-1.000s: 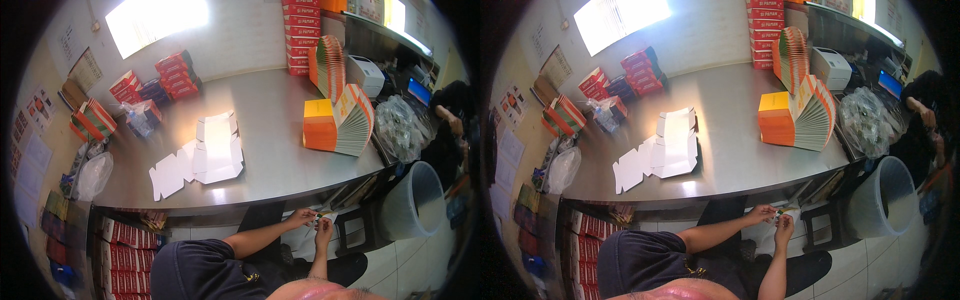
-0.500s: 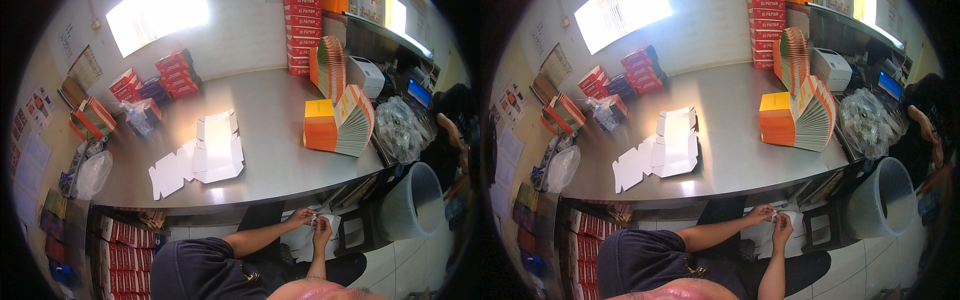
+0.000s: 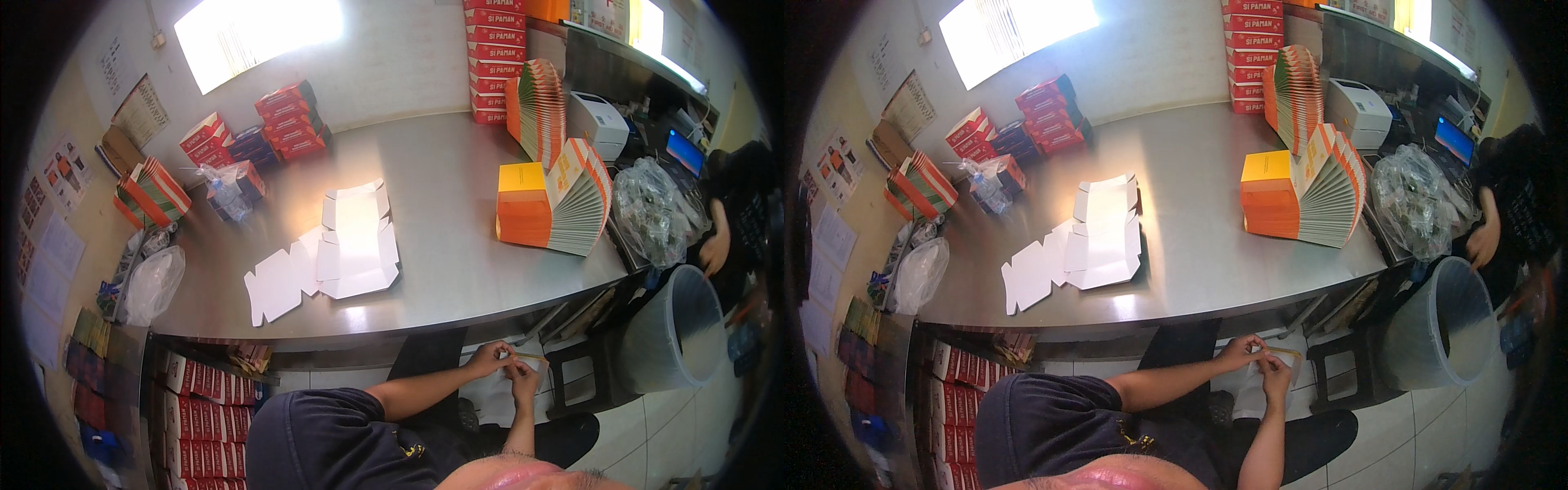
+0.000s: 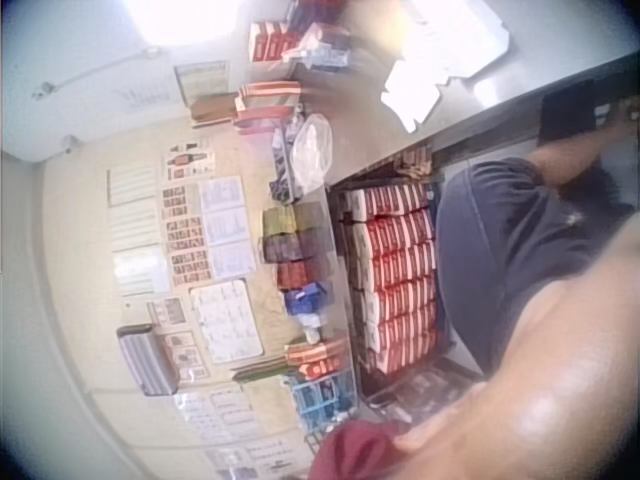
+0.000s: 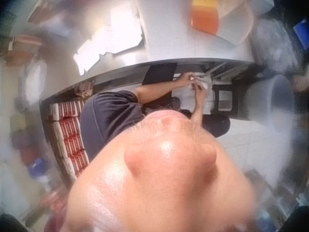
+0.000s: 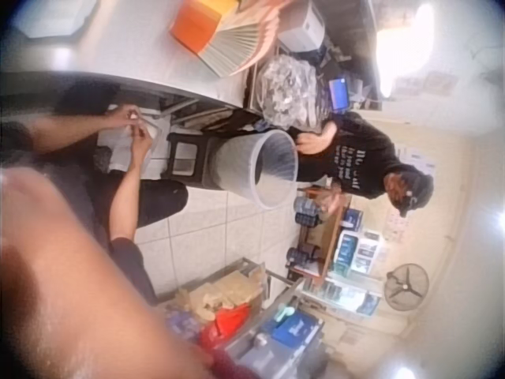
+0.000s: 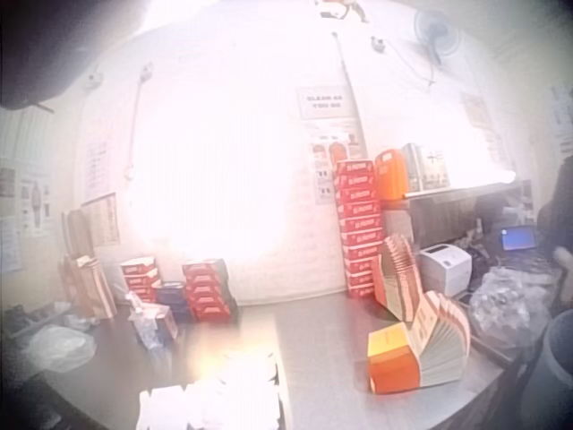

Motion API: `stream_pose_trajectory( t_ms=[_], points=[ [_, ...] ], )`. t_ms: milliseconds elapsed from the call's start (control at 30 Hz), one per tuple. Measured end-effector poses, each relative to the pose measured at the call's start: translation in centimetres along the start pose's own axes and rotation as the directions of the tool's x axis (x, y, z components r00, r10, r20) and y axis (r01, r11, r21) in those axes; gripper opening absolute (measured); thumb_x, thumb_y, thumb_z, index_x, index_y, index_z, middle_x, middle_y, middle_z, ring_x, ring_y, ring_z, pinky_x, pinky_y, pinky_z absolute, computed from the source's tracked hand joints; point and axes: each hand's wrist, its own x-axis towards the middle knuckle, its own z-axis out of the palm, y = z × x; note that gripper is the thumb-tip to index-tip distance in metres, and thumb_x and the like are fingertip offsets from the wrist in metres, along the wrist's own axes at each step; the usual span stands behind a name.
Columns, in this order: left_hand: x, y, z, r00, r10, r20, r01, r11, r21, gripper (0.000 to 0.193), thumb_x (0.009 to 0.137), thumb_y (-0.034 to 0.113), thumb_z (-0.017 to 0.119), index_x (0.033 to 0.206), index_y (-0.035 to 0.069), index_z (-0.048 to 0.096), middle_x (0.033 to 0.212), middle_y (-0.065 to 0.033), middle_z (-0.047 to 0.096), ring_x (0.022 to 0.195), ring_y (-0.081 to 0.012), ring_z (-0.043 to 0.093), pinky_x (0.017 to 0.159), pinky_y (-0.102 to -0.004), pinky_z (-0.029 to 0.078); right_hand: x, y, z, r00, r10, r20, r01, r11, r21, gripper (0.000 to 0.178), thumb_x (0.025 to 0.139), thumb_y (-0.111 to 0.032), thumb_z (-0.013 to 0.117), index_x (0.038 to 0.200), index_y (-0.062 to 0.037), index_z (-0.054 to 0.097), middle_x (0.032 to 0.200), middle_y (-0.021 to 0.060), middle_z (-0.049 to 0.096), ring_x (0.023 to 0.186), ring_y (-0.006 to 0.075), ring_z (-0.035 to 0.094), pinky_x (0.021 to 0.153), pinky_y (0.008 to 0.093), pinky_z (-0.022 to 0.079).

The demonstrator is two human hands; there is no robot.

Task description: The person folds flat cardboard pieces into small rectangular boxes, applies adhesive tabs, and stacks the finished boxes on the table. The person handles the boxes one at a time, folding edges and pressing tabs to secure the shape.

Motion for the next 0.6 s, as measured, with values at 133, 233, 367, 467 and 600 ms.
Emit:
stream_pose_trajectory(
  t_ms=[133,233,367,467,600],
  points=[
    [-0.2,1.0,-0.1,0.999,-0.041,0.012,0.042,0.997,-0.061,0.031,0.088,0.03,0.079,0.105,0.006,0.07,0.082,0.0035,0.063,0.058,-0.0024,0.048,0.055,-0.0227,0.041,0.1,0.3,0.0,1.0,-0.001,0.009,0.001,0.999,0.052,0.022,0.094,-0.016,0.073,0.096,0.0059,0.072,0.083,0.0078,0.072,0.072,0.0119,0.065,0.067,0.0251,0.051],
    [-0.1,1.7,-0.5,0.996,-0.075,0.052,0.079,0.995,-0.068,0.031,0.088,0.03,0.079,0.104,0.006,0.071,0.077,0.004,0.061,0.057,-0.0017,0.047,0.054,-0.0236,0.042,-0.3,0.0,0.3,0.995,-0.091,-0.027,0.09,0.996,-0.028,0.023,0.095,-0.016,0.071,0.096,0.0063,0.07,0.082,0.0078,0.071,0.073,0.0121,0.065,0.067,0.0254,0.051],
    [-0.5,1.7,-1.0,0.999,-0.035,0.012,0.035,0.999,0.017,0.03,0.088,0.029,0.079,0.103,0.004,0.072,0.074,0.0029,0.062,0.064,-0.0036,0.054,0.061,-0.025,0.048,-1.8,-2.9,1.7,0.972,-0.227,-0.058,0.199,0.932,-0.302,0.021,0.098,-0.014,0.067,0.097,0.0071,0.068,0.081,0.008,0.071,0.073,0.0141,0.066,0.068,0.0268,0.051],
    [-0.1,1.6,-0.3,1.0,0.02,0.0,-0.02,0.999,0.036,0.029,0.088,0.027,0.079,0.103,0.004,0.072,0.075,0.0009,0.064,0.07,-0.0059,0.059,0.069,-0.026,0.052,-0.7,0.1,1.3,0.974,-0.182,-0.133,0.159,0.973,-0.167,0.019,0.098,-0.013,0.065,0.101,0.006,0.066,0.083,0.0092,0.071,0.077,0.0157,0.066,0.07,0.0286,0.052],
    [0.0,1.0,-0.2,0.998,0.059,0.022,-0.061,0.991,0.12,0.023,0.088,0.021,0.077,0.104,0.005,0.072,0.076,-0.0021,0.066,0.074,-0.0092,0.062,0.076,-0.0276,0.053,0.3,2.0,0.5,0.98,-0.121,-0.156,0.099,0.985,-0.14,0.022,0.096,-0.016,0.067,0.104,0.0045,0.066,0.088,0.0118,0.072,0.083,0.0176,0.068,0.074,0.031,0.053]
  ],
)
